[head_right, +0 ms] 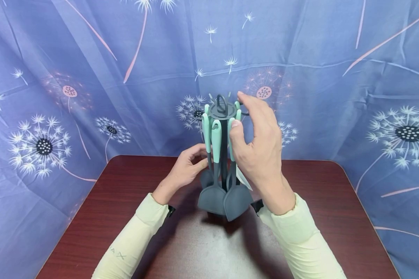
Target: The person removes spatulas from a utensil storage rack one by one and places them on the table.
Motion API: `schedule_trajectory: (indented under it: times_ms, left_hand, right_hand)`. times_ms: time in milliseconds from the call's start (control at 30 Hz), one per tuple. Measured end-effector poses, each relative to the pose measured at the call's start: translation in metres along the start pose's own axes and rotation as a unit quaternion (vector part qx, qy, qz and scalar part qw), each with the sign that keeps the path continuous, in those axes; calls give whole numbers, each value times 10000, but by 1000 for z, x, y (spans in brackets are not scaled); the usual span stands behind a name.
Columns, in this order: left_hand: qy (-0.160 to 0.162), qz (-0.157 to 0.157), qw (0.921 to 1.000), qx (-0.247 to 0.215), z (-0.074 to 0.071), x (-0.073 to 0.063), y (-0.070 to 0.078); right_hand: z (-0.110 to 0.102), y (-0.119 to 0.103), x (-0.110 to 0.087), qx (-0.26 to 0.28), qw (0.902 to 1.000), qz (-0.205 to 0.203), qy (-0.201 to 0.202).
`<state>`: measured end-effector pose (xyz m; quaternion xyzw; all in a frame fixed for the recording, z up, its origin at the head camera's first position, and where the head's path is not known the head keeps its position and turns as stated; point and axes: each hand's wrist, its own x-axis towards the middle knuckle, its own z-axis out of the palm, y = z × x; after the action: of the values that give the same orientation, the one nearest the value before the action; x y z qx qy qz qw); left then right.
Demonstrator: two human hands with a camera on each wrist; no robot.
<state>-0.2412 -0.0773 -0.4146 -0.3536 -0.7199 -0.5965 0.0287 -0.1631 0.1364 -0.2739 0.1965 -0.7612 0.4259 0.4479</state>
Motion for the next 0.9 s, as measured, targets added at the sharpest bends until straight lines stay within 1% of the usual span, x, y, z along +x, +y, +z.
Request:
schedule_trajectory:
  times_ms: [167, 500, 900]
  left_hand:
    - [-22, 43, 9999, 118, 1, 1, 2]
    - [-36, 6, 9999, 152, 2, 2, 4]
    - [-30, -253, 9997, 28, 6, 3, 9]
  right_hand:
    - [0, 0, 0, -28, 10000, 13, 2]
    - [-1, 0, 0, 19, 10000, 4, 3]
    - [-1, 0, 1, 28, 10000, 35, -13]
